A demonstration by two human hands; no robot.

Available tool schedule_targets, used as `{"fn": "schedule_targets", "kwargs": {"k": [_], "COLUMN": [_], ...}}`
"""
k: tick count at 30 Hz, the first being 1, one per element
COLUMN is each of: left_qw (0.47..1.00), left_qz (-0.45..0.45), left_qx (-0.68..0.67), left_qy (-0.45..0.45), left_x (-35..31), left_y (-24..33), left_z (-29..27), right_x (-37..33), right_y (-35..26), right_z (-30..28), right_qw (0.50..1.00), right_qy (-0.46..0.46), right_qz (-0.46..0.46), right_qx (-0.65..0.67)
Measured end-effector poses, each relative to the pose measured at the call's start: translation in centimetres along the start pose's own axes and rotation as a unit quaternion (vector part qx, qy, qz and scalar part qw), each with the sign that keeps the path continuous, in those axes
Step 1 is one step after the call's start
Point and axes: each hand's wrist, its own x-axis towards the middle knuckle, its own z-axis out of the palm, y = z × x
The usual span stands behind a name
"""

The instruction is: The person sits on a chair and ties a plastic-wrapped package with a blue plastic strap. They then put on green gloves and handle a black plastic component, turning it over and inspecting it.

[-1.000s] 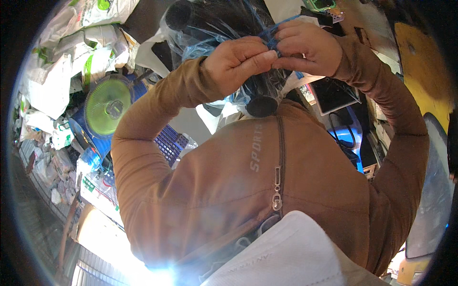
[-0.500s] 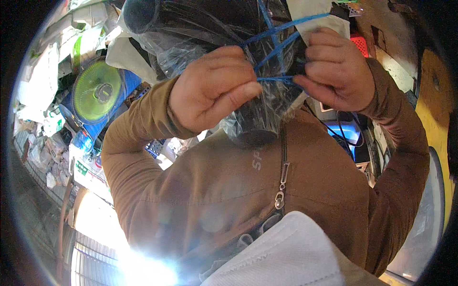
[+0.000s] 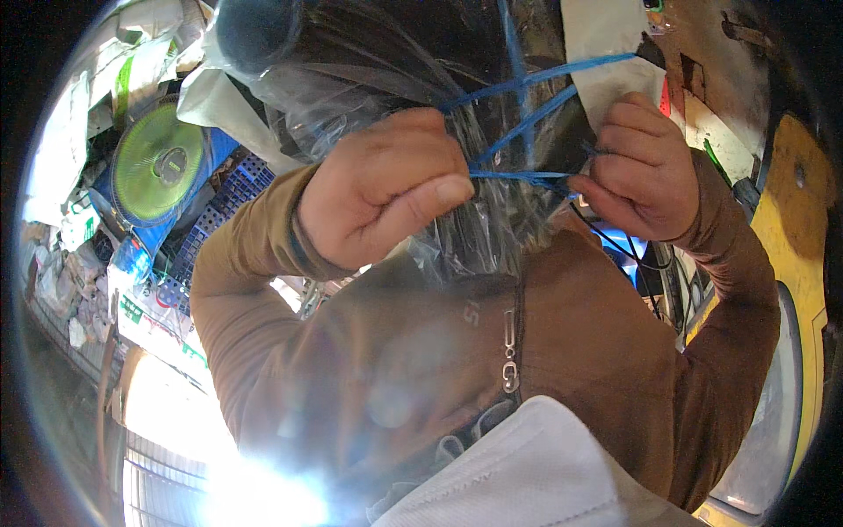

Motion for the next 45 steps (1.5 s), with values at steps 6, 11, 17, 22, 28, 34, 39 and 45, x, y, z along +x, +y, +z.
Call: {"fn": "schedule_targets", "kwargs": {"k": [6, 11, 17, 22, 28, 34, 39, 45], "left_qw": [0.989, 0.966, 0.779, 0.677, 0.759, 0.905, 0.936, 0.96], "left_qz": [-0.147, -0.133, -0.058, 0.003, -0.085, -0.422, -0.301, -0.231], "left_qx": [-0.015, 0.22, 0.616, 0.708, 0.62, 0.019, -0.172, -0.158], "left_qy": [0.03, 0.0, -0.104, -0.201, -0.18, 0.06, 0.064, 0.005], "left_x": [0.6, 3.0, 4.1, 5.5, 5.7, 4.6, 2.7, 1.9], "left_y": [2.4, 4.1, 6.1, 6.9, 6.3, 5.1, 3.4, 2.6], "left_z": [1.1, 3.3, 5.5, 5.0, 3.2, 2.0, 2.1, 1.2], "right_x": [-1.3, -1.9, -2.5, -2.9, -3.2, -2.1, 1.0, 1.9], "right_y": [-0.9, -1.2, -0.9, -0.3, -2.8, -7.7, -7.7, -5.1], "right_z": [0.5, 1.4, 2.6, 3.4, 2.4, 2.0, 1.6, 1.3], "right_qw": [0.996, 0.99, 0.988, 0.975, 0.969, 0.965, 0.95, 0.948], "right_qy": [0.028, 0.1, 0.141, 0.21, 0.234, 0.064, 0.085, 0.2], "right_qz": [0.083, 0.068, 0.047, 0.038, 0.037, 0.074, -0.035, -0.001], "right_qx": [0.033, 0.078, 0.048, 0.064, -0.076, -0.241, -0.298, -0.249]}}
